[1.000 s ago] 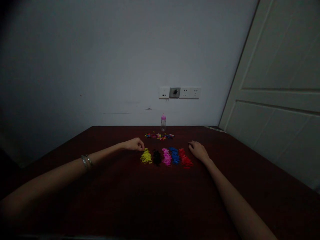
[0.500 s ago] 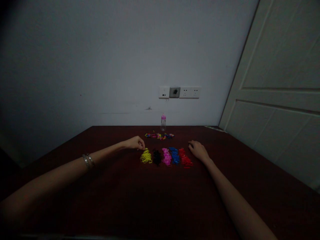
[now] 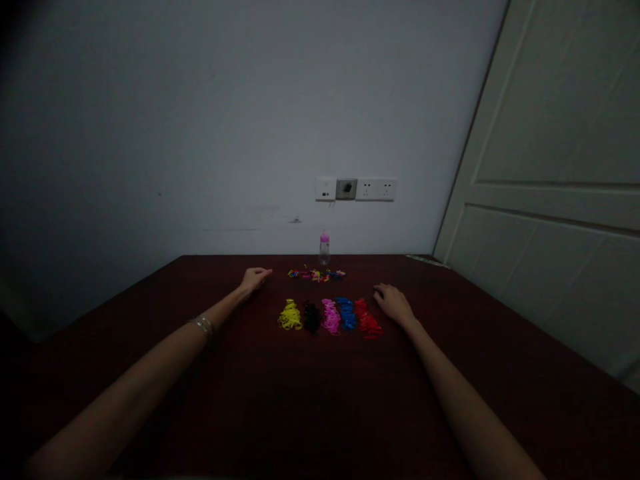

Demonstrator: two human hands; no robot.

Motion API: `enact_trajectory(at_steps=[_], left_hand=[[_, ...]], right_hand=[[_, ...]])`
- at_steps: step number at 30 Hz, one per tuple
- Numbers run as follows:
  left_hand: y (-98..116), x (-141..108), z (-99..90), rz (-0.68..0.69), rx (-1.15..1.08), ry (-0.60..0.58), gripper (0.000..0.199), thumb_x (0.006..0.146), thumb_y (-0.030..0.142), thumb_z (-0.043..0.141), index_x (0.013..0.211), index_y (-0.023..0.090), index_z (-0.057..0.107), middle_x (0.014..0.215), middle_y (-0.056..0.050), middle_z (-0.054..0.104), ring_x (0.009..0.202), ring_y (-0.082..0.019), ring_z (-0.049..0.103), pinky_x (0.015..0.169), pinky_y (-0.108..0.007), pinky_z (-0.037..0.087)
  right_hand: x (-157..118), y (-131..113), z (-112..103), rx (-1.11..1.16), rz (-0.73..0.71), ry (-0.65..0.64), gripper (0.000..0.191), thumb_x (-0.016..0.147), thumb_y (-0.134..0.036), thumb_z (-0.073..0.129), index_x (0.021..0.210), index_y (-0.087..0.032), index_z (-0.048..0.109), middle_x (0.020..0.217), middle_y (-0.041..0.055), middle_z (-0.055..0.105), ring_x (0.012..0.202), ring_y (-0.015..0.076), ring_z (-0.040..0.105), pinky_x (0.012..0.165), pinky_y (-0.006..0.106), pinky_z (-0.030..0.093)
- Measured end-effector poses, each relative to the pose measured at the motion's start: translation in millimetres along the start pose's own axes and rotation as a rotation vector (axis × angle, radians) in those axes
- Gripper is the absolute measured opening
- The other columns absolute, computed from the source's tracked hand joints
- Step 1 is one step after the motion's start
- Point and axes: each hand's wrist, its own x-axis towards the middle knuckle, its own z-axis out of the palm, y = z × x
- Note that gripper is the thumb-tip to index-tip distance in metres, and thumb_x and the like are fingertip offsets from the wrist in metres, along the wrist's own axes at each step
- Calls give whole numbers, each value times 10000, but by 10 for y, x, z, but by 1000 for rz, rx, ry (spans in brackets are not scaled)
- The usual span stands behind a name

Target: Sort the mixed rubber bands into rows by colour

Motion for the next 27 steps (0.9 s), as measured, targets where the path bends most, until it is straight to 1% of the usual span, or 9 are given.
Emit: enact_trajectory(at_steps=[3, 6, 10, 14, 18, 21, 24, 27], left_hand=[[-102, 12, 34, 2, -34, 49, 408, 671, 526, 567, 697, 124, 632, 413, 57, 383, 360, -59, 315, 387, -197, 226], [-135, 3, 24, 41, -51, 79, 426, 709, 522, 507, 728, 119, 642, 423, 54, 387, 364, -62, 318, 393, -197, 242], [-135, -21, 6, 68, -45, 90, 444, 755, 503, 438, 753, 112, 649, 431, 49, 391, 365, -66, 321, 397, -196, 247], [-147, -20, 14, 86, -40, 77, 430, 765, 477, 442, 758, 102, 651, 438, 43, 404, 377, -65, 332, 402, -190, 247], [-155, -14, 8, 88, -35, 65, 436, 757, 493, 462, 748, 103, 657, 435, 39, 415, 380, -65, 338, 406, -192, 243], [-159, -18, -7, 74, -58, 61, 430, 750, 494, 471, 740, 106, 658, 433, 40, 419, 376, -64, 335, 406, -192, 239], [-179, -14, -17, 77, -90, 58, 417, 740, 487, 479, 734, 109, 654, 430, 44, 413, 368, -60, 319, 401, -192, 230], [-216, 8, -16, 89, -125, 59, 418, 716, 500, 500, 704, 110, 648, 416, 46, 400, 366, -61, 309, 397, -196, 219]], right_hand=[[-3, -3, -2, 6, 15, 3, 411, 863, -290, 383, 1162, -120, 606, 1243, 142, 565, 1157, 244, 513, 988, 359, 375], [-4, -1, 0, 3, 28, -1, 417, 866, -299, 378, 1173, -124, 600, 1259, 145, 553, 1164, 240, 507, 985, 358, 378], [5, 10, -5, 1, 26, -16, 420, 865, -294, 378, 1181, -120, 594, 1256, 140, 556, 1176, 229, 498, 987, 340, 377], [37, -21, -38, 11, 30, -22, 389, 852, -274, 395, 1150, -158, 616, 1232, 112, 578, 1149, 223, 518, 960, 344, 400], [116, -159, -98, -38, 30, -4, 345, 845, -287, 421, 1075, -185, 657, 1244, 118, 562, 1166, 252, 497, 927, 372, 419], [204, -310, -112, -30, -1, 21, 334, 850, -302, 433, 1051, -181, 671, 1236, 128, 561, 1137, 256, 513, 910, 360, 427], [300, -452, -65, 29, -2, 38, 307, 851, -306, 450, 1024, -206, 683, 1211, 99, 580, 1099, 231, 534, 901, 329, 428], [401, -556, 22, 81, 23, 29, 275, 839, -306, 490, 1012, -229, 689, 1189, 71, 596, 1080, 212, 540, 897, 306, 421]])
